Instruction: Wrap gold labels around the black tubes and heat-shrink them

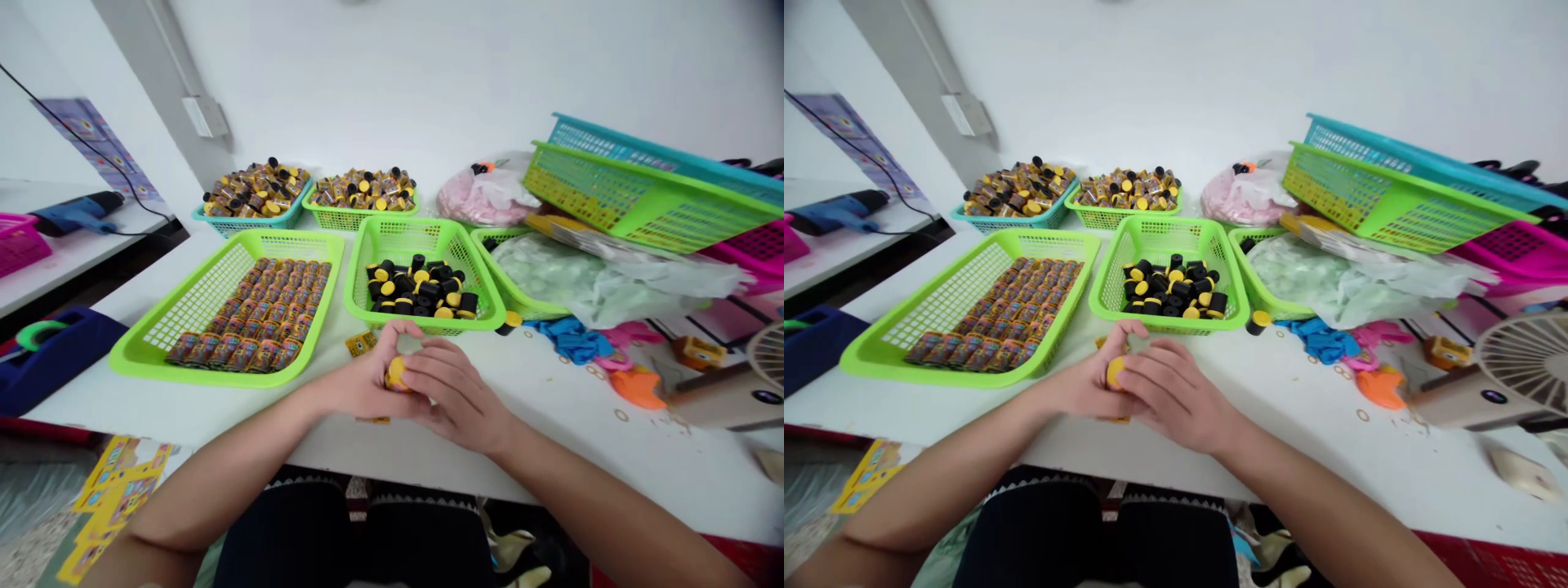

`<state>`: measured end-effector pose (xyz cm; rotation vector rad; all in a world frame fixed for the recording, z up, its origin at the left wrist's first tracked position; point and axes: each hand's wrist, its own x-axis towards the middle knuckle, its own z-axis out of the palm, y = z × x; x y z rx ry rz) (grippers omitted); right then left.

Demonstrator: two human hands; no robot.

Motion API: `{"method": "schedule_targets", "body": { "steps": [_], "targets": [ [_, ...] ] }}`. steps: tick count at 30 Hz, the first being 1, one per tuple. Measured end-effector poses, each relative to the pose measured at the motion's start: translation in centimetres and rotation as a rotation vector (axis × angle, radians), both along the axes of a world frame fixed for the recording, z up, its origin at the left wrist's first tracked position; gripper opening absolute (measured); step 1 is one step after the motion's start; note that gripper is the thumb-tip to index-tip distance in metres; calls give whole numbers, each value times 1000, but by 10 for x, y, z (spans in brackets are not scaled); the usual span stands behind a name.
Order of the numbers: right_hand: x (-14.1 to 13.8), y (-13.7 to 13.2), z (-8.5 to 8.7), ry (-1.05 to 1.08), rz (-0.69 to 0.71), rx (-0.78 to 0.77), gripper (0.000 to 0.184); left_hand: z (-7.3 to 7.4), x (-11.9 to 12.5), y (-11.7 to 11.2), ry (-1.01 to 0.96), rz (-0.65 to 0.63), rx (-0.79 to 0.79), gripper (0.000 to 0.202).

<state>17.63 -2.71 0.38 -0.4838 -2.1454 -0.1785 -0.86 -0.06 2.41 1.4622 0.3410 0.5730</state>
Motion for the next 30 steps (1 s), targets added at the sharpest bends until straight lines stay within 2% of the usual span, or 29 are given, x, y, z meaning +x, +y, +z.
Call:
{"method": "schedule_targets", "body": {
  "steps": [2, 3, 4, 6, 8, 10, 12, 13, 15, 17, 19, 21, 23, 25, 26, 28, 30],
  "targets": [
    [-5, -4, 2, 22, 71, 5, 45, 5, -5, -5, 7, -22, 84, 58],
    [-8, -4, 5, 25, 95, 6, 45, 8, -8, -9, 27, 39, 160, 59],
    [-10, -2, 8, 29, 100, 8, 46, 11, -13, -13, 60, 155, 247, 58],
    [-9, 7, 18, 29, 34, -5, 50, 23, -27, -20, 164, 465, 414, 49],
    [-1, 27, 33, 3, -149, -92, 47, 40, -50, -22, 314, 683, 534, 39],
    [13, 54, 50, -96, -444, -325, 31, 58, -80, -15, 494, 720, 597, 34],
    [25, 84, 63, -404, -712, -684, 31, 74, -109, 1, 671, 735, 653, 35],
    [30, 99, 67, -583, -738, -863, 33, 80, -121, 10, 766, 756, 681, 35],
    [32, 122, 72, -776, -671, -1083, 29, 85, -138, 29, 993, 792, 701, 33],
    [28, 136, 74, -832, -591, -1222, 23, 82, -144, 46, 1196, 774, 651, 32],
    [22, 142, 76, -834, -568, -1317, 19, 74, -142, 58, 1312, 700, 584, 33],
    [19, 141, 79, -831, -568, -1338, 16, 63, -139, 67, 1380, 608, 569, 33],
    [23, 134, 83, -790, -576, -1266, 9, 54, -136, 71, 1434, 531, 577, 32],
    [32, 121, 84, -646, -594, -1144, 9, 49, -135, 69, 1458, 466, 586, 35],
    [37, 112, 83, -521, -596, -1092, 14, 48, -134, 66, 1442, 476, 625, 39],
    [48, 94, 76, -192, -545, -1044, 25, 48, -126, 51, 1341, 598, 818, 47],
    [54, 76, 63, 139, -424, -1014, 39, 42, -109, 27, 1110, 685, 1098, 44]
  ]
}}
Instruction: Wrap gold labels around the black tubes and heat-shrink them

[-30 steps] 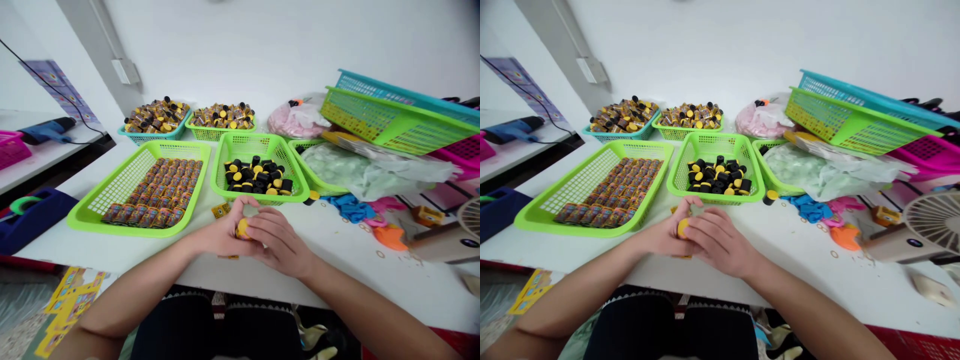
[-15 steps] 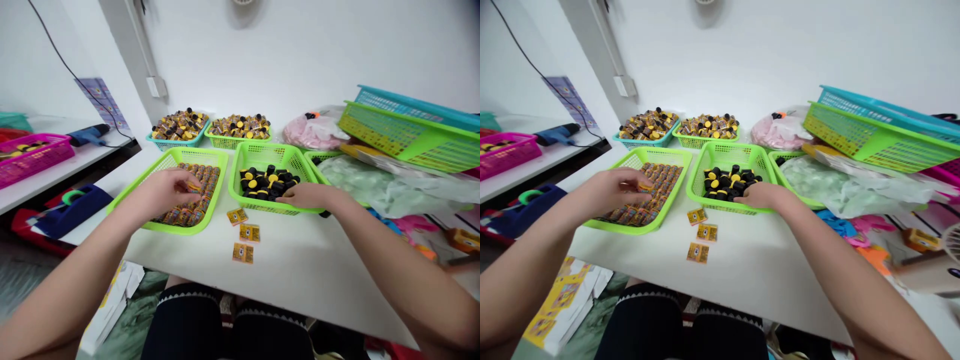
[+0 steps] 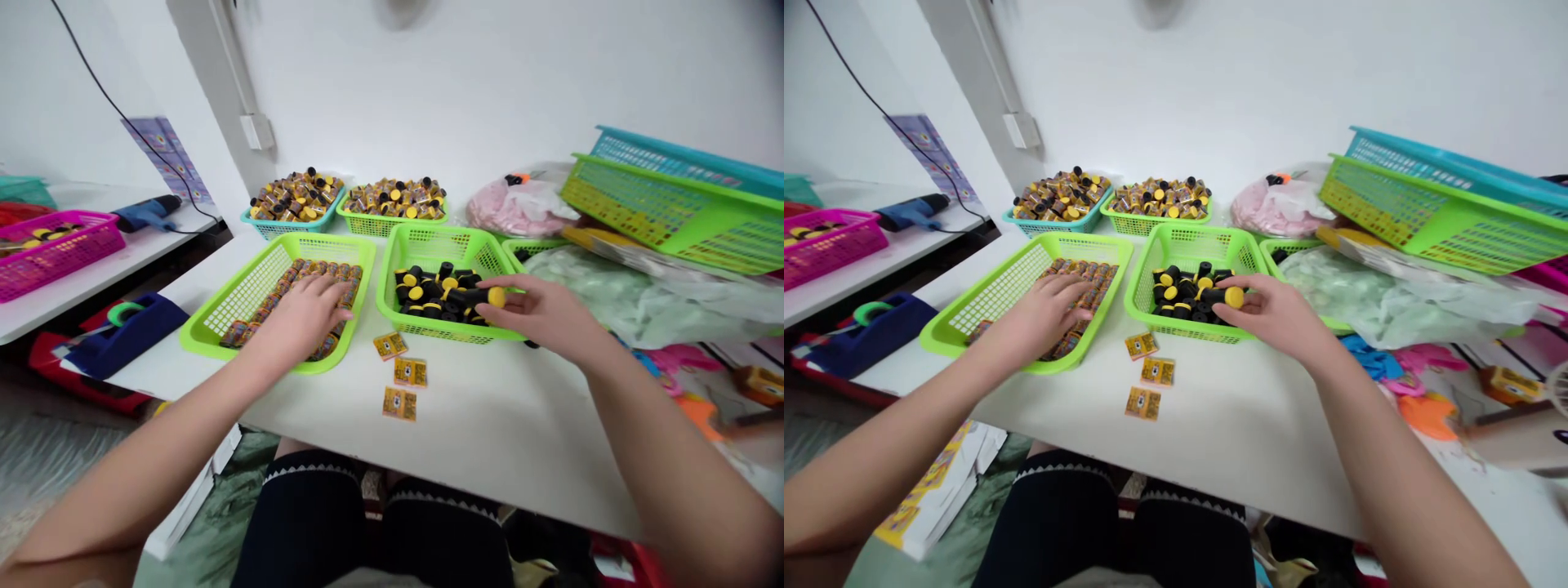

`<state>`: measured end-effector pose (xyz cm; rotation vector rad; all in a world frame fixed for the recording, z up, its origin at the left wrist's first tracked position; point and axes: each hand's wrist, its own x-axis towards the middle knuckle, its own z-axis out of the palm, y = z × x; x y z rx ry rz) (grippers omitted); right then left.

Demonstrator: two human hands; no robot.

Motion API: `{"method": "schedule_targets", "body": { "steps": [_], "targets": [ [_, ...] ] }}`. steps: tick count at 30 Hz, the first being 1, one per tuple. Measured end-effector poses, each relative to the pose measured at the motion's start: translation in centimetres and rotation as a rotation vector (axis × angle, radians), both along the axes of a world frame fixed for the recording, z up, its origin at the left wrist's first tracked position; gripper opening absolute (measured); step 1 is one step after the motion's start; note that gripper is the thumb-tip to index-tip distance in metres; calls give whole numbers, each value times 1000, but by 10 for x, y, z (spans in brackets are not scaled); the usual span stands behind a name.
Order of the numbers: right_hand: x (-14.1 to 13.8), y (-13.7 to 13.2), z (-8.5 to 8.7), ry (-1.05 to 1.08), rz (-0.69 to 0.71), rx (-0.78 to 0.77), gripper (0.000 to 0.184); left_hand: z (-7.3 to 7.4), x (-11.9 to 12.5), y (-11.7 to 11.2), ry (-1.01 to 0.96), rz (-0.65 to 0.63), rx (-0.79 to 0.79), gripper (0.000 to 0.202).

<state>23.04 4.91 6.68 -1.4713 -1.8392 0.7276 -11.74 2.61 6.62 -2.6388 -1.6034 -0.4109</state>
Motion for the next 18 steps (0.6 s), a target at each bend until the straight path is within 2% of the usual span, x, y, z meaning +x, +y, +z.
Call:
{"method": "schedule_targets", "body": {
  "steps": [1, 3, 4, 6, 7, 9, 11, 13, 16, 18],
  "targets": [
    [1, -7, -8, 145, -9, 58, 44, -7, 12, -16, -38, -120, 96, 41],
    [1, -17, -23, 368, -25, 162, 45, -32, 38, -51, -17, -427, 68, 42],
    [0, -20, -30, 442, -35, 202, 43, -49, 50, -70, 24, -439, 64, 48],
    [-2, -25, -39, 530, -40, 250, 38, -84, 67, -104, 125, -348, 72, 83],
    [-3, -26, -42, 548, -34, 264, 37, -99, 71, -119, 177, -350, 81, 90],
    [-5, -29, -44, 560, -15, 283, 35, -115, 69, -144, 256, -377, 120, 68],
    [-6, -32, -43, 561, 10, 292, 34, -107, 62, -157, 248, -454, 129, 43],
    [-9, -36, -42, 557, 42, 291, 33, -81, 56, -156, 155, -550, 79, 40],
    [-16, -41, -42, 567, 101, 265, 33, -35, 62, -127, -92, -619, -71, 37],
    [-20, -43, -44, 598, 139, 216, 35, -17, 77, -96, -374, -563, -117, 26]
  ]
}}
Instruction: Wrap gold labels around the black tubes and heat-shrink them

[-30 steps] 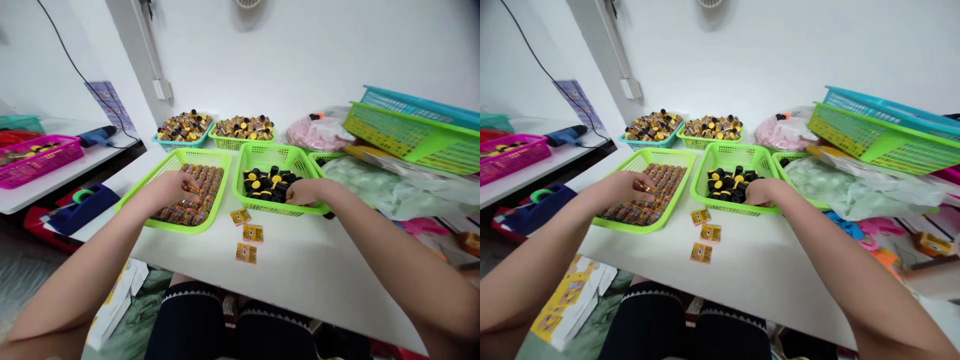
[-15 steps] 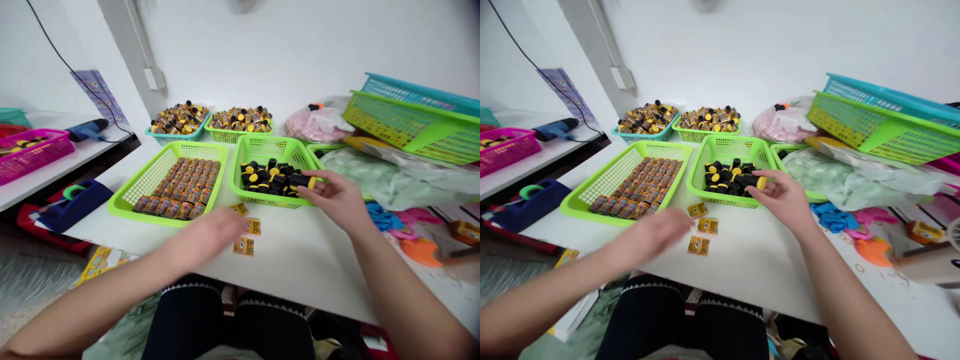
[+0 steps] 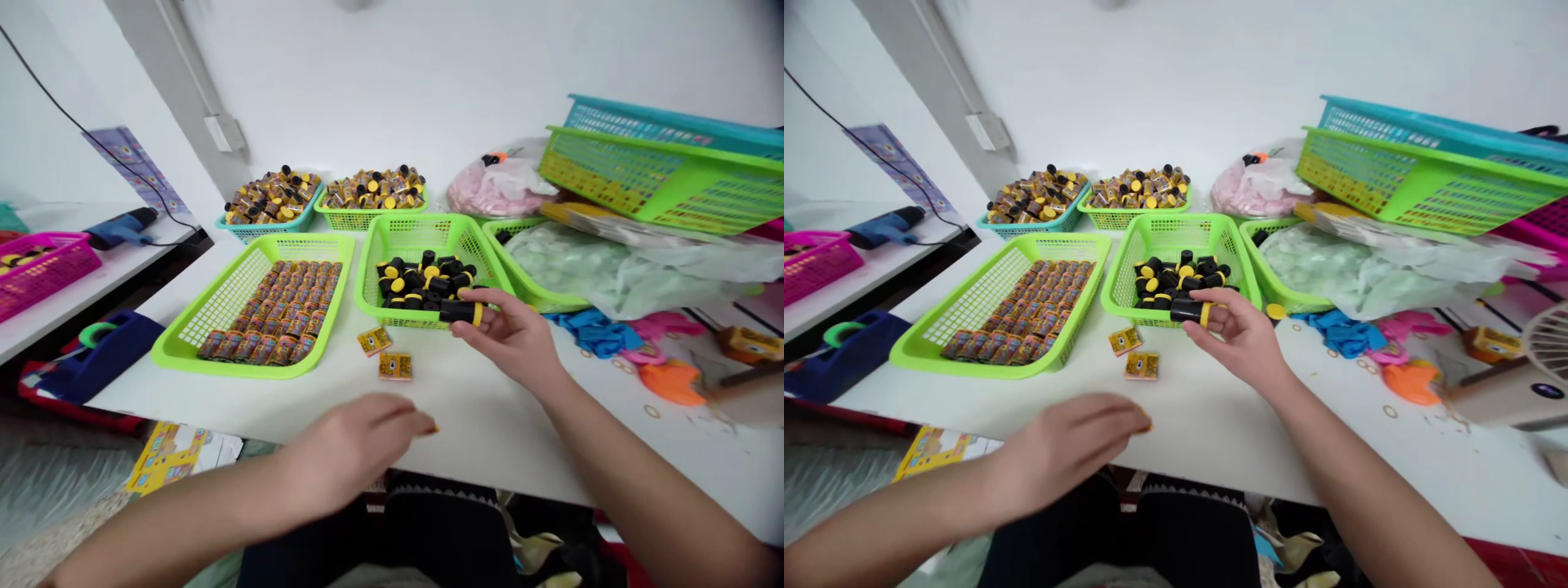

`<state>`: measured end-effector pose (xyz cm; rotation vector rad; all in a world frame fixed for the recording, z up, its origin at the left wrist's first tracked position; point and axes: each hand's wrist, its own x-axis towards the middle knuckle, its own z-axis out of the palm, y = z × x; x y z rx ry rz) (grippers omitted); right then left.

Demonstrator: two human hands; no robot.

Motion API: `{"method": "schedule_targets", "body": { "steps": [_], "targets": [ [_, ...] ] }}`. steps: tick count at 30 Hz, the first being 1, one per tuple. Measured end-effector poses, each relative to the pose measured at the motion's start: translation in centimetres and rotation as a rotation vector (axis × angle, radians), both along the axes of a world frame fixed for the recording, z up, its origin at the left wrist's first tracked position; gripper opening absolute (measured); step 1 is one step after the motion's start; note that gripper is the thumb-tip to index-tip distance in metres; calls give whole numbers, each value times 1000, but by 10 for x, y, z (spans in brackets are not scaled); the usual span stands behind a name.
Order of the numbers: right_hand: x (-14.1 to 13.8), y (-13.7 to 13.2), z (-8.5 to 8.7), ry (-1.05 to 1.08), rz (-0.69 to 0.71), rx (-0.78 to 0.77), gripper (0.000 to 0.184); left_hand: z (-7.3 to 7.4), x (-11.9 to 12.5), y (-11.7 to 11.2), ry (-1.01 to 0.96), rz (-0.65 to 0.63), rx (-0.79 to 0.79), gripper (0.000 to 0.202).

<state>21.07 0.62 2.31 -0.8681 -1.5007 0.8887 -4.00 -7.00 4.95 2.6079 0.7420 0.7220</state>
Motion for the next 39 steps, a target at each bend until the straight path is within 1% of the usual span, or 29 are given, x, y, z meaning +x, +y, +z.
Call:
{"method": "schedule_targets", "body": {
  "steps": [1, 2, 4, 6, 7, 8, 9, 11, 12, 14, 17, 19, 23, 27, 30, 33, 35, 37, 39],
  "targets": [
    [-1, 0, -1, 20, 22, -22, 37, 3, 9, 17, -142, 43, -73, 17],
    [-2, -1, -1, 41, 35, -41, 38, 3, 18, 33, -268, 89, -172, 12],
    [-1, 0, -2, 76, 42, -62, 37, -5, 35, 62, -430, 157, -438, 21],
    [3, 2, -2, 91, 45, -83, 34, -21, 45, 80, -474, 197, -712, 31],
    [5, 3, -2, 90, 49, -98, 32, -30, 47, 85, -463, 196, -808, 33],
    [8, 4, -2, 84, 55, -119, 31, -39, 48, 88, -435, 179, -863, 34],
    [10, 5, -2, 75, 68, -145, 31, -47, 48, 89, -395, 148, -878, 34],
    [14, 7, -4, 56, 113, -206, 31, -58, 44, 88, -294, 76, -817, 32],
    [16, 8, -6, 53, 145, -234, 32, -61, 42, 87, -251, 52, -760, 31],
    [19, 8, -8, 78, 205, -268, 30, -61, 37, 85, -181, 37, -646, 31],
    [20, 8, -10, 145, 262, -278, 26, -57, 34, 87, -134, 23, -521, 27],
    [21, 7, -10, 145, 291, -285, 25, -56, 34, 88, -124, 21, -473, 35],
    [22, 6, -10, 69, 348, -315, 25, -61, 34, 89, -155, 25, -459, 46],
    [24, 6, -7, -3, 323, -327, 29, -64, 33, 89, -240, 40, -520, 59],
    [23, 5, -4, -75, 289, -325, 29, -62, 33, 88, -261, 58, -553, 57],
    [20, 5, -3, -128, 271, -292, 29, -59, 36, 88, -288, 22, -512, 51],
    [18, 4, -2, -148, 263, -235, 31, -57, 37, 87, -294, 28, -477, 48],
    [15, 4, -1, -167, 258, -178, 33, -56, 39, 86, -298, 60, -468, 56],
    [13, 2, 0, -190, 260, -148, 35, -56, 40, 84, -313, 80, -490, 71]
  ]
}}
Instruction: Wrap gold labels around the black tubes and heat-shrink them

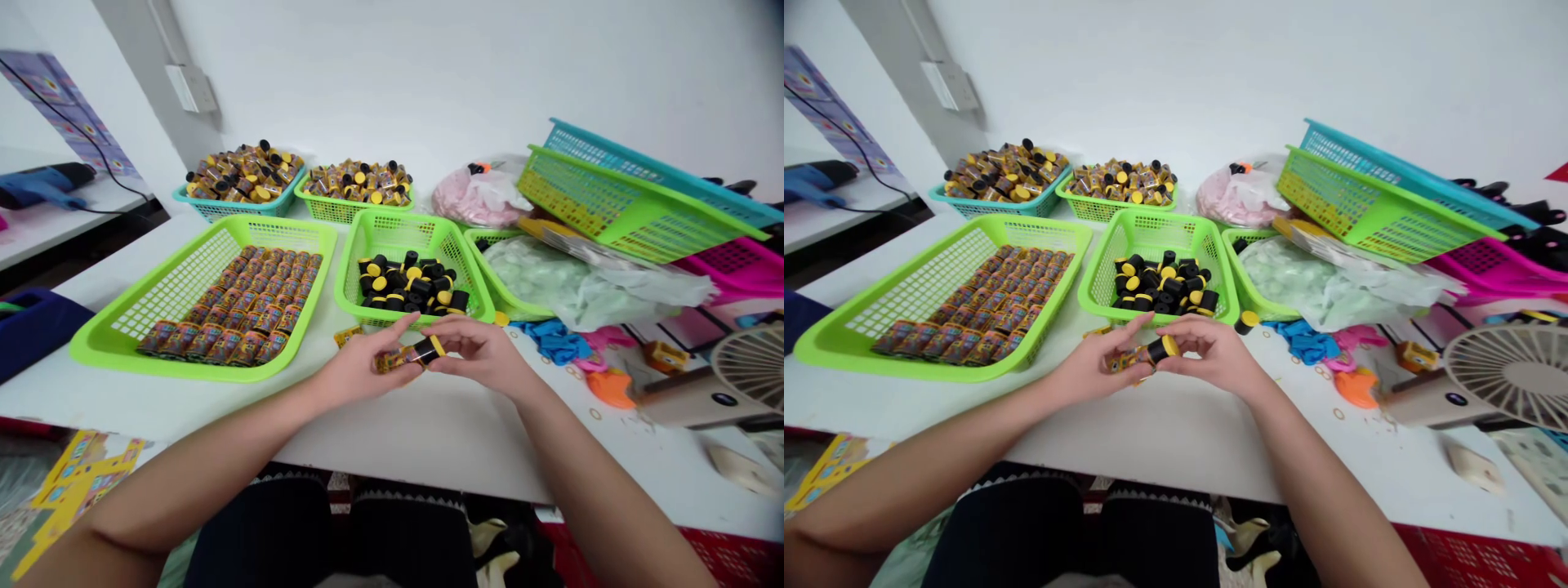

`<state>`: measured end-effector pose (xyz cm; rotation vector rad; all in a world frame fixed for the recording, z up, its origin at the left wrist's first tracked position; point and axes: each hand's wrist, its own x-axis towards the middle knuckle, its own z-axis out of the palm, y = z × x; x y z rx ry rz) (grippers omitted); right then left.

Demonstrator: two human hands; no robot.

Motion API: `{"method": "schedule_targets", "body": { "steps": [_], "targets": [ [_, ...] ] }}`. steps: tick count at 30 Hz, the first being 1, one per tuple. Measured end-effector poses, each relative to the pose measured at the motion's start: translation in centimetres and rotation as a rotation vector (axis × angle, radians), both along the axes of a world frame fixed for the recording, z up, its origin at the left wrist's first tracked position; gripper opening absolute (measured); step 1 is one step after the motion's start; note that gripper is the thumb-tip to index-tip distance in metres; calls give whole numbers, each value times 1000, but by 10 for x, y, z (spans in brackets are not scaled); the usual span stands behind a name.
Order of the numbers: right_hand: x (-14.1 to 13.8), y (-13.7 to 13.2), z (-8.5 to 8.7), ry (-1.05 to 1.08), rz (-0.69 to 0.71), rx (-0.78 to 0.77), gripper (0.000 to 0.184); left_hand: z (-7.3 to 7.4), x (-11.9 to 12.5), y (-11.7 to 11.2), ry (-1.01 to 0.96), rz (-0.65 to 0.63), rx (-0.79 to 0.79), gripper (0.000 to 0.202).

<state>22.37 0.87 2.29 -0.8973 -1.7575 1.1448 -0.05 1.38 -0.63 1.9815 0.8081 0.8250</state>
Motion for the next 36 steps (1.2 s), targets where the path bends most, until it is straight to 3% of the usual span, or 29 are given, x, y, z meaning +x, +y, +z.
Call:
{"method": "schedule_targets", "body": {
  "steps": [5, 7, 10, 13, 16, 20, 25, 28, 32, 36],
  "targets": [
    [-8, -5, -5, 82, 19, -96, 53, -3, 3, -4, -140, -125, -159, 96],
    [-13, -7, -12, 118, 3, -87, 39, -4, 4, -4, -246, -164, -274, 97],
    [-22, -11, -21, 41, -51, 162, 16, -3, 5, -4, -420, -188, -432, 104],
    [-31, -16, -27, -209, -102, 474, 29, -2, 6, -3, -508, -100, -496, 108],
    [-37, -21, -27, -430, -146, 660, 54, -2, 8, -2, -554, -27, -506, 113],
    [-38, -27, -26, -361, -221, 708, 58, 2, 9, -1, -620, -84, -551, 115],
    [-44, -33, -25, -284, -249, 802, 61, 3, 10, -4, -562, -268, -717, 102],
    [-48, -33, -28, -383, -254, 952, 61, 1, 10, -7, -468, -252, -643, 106],
    [-47, -28, -32, -476, -216, 1033, 62, 4, 5, -6, -360, -175, -448, 107],
    [-47, -24, -30, -372, -162, 1051, 65, 12, -3, -2, -298, -279, -400, 104]
  ]
}}
